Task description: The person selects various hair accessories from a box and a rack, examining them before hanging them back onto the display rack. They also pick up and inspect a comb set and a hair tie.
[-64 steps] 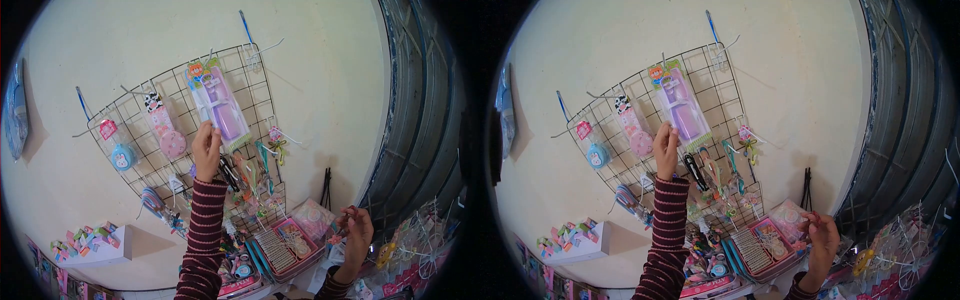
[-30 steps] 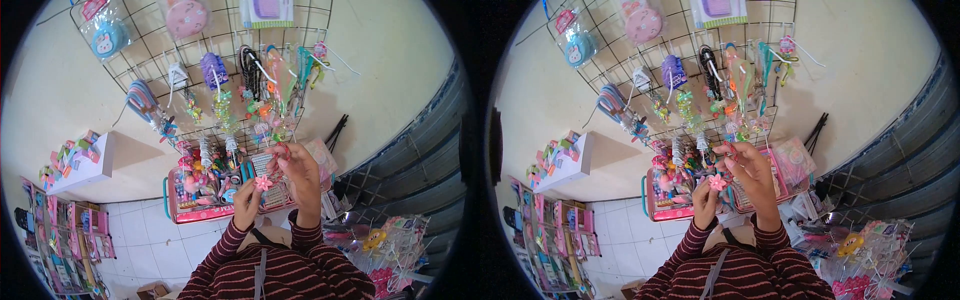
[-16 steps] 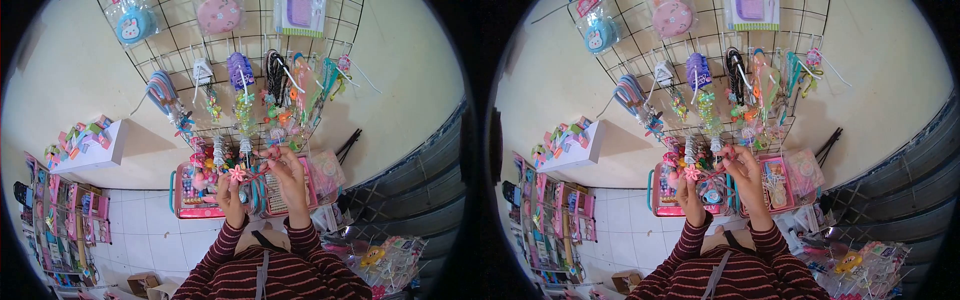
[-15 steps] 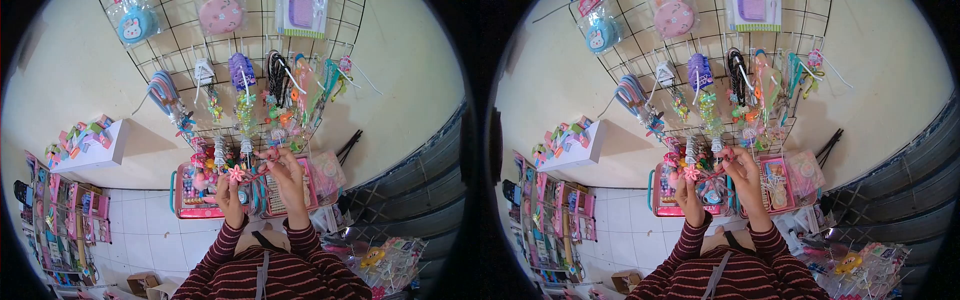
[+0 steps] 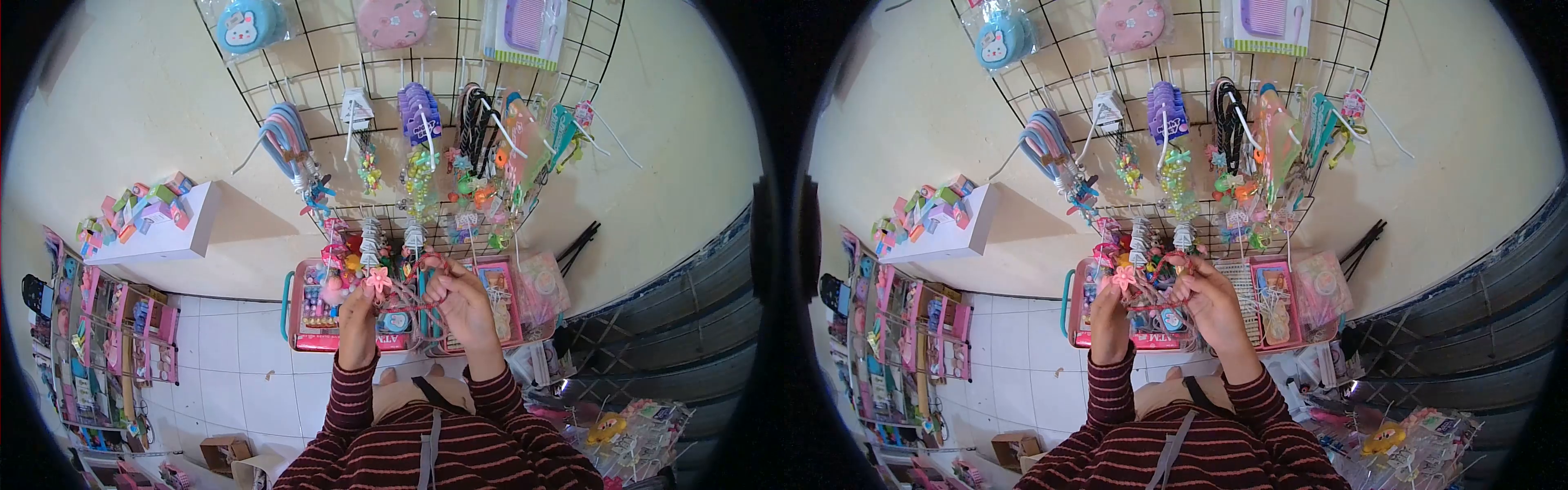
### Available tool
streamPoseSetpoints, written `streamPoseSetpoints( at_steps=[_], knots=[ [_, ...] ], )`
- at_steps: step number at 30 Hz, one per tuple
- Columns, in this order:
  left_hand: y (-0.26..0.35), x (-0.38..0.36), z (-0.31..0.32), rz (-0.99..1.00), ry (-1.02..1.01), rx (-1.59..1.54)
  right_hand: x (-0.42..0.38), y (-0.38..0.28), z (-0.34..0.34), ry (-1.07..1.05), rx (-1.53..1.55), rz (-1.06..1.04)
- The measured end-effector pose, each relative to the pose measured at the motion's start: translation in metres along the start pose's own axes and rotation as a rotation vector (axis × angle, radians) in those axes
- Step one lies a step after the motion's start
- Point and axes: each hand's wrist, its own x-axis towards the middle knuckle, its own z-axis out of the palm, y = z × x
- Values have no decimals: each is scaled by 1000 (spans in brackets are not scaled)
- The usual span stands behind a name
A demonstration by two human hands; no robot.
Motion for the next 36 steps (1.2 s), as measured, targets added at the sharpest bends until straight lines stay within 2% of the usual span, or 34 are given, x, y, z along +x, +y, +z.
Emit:
streamPoseSetpoints(
  at_steps=[1,2,4,8,10,11,14,16,18,20,22,24,26,27,28,30,32,36],
  knots=[
    [1,0,-1,-29,-17,-134,-1,0,3,37,-11,29],
    [2,0,-1,-28,-16,-135,-2,1,4,74,-23,58],
    [3,0,0,-166,33,-390,-5,3,1,80,-82,90],
    [-3,6,-10,-97,-42,-371,-8,18,-30,118,-201,186],
    [-6,11,-15,73,-141,-188,-14,22,-40,113,-223,232],
    [-14,15,-24,134,-169,-168,-17,29,-43,180,-231,262],
    [-23,19,-26,142,-135,-130,-23,37,-46,285,-274,328],
    [-28,19,-24,66,-92,-260,-27,39,-50,193,-251,294],
    [-35,21,-27,3,-113,-426,-28,41,-55,226,-241,300],
    [-38,22,-31,-19,-89,-401,-27,34,-53,269,-271,263],
    [-42,25,-38,-104,-77,-660,-25,25,-52,271,-314,264],
    [-34,28,-33,-136,-9,-595,-25,21,-61,214,-307,170],
    [-38,29,-49,-213,-285,-245,-23,18,-63,255,-299,158],
    [-34,26,-40,-198,-205,78,-22,17,-65,235,-320,177],
    [-32,23,-37,-217,-195,79,-20,16,-66,212,-340,195],
    [-31,20,-35,-150,-331,274,-16,25,-77,232,-294,244],
    [-30,18,-32,-187,-324,245,-15,38,-90,218,-69,381],
    [-34,18,-36,-151,-294,323,-20,75,-112,265,101,629]
  ],
)
